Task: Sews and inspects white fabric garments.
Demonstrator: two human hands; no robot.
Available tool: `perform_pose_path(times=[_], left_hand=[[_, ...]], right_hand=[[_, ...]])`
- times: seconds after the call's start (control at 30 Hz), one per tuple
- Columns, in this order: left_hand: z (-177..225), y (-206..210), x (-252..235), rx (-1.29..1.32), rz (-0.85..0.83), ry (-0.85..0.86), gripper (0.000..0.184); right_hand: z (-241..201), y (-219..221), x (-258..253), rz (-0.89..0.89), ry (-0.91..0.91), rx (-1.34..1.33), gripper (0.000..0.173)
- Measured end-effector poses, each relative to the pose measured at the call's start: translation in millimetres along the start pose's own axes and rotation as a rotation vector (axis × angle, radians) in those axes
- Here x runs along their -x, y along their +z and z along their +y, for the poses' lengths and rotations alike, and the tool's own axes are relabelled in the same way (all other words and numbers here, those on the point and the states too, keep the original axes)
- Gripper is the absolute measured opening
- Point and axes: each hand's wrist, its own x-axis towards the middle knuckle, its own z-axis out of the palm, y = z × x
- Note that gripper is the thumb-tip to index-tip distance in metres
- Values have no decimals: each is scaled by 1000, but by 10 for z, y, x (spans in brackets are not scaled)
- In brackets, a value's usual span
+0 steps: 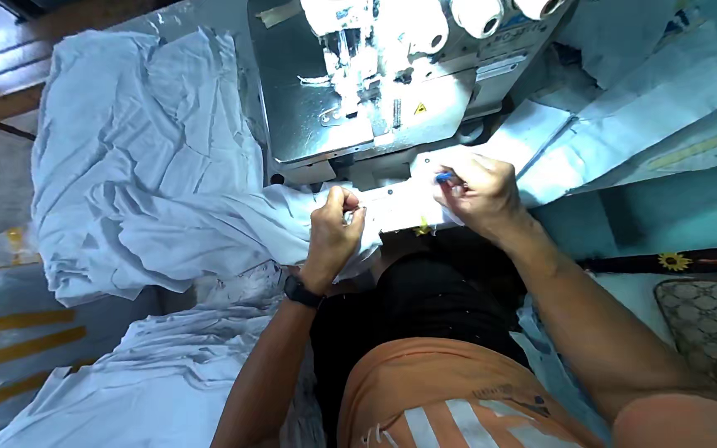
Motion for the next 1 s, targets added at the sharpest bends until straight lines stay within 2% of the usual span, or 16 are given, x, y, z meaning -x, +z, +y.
perform_pose_path(times=[0.07,0.13,0.23,0.33,0.57,1.0], left_hand=[[14,25,20,-6,24,-11,18],[6,50,32,-17,47,-10,18],[-10,82,45,-30,73,-15,17],[-17,108,43,-33,102,-31,18],[-39,126,51,-35,116,-29,16],[-47,124,59,-26,123,-32,17]], right_hand=[[-283,95,85,140,210,-395,8],[-498,294,91,245,427,-792,13],[-620,591,54,366,556,-1063,17],[-659,717,50,374,577,-1076,14],[-624,682,114,272,524,-1026,13],[-656,710,99,301,565,-943,13]])
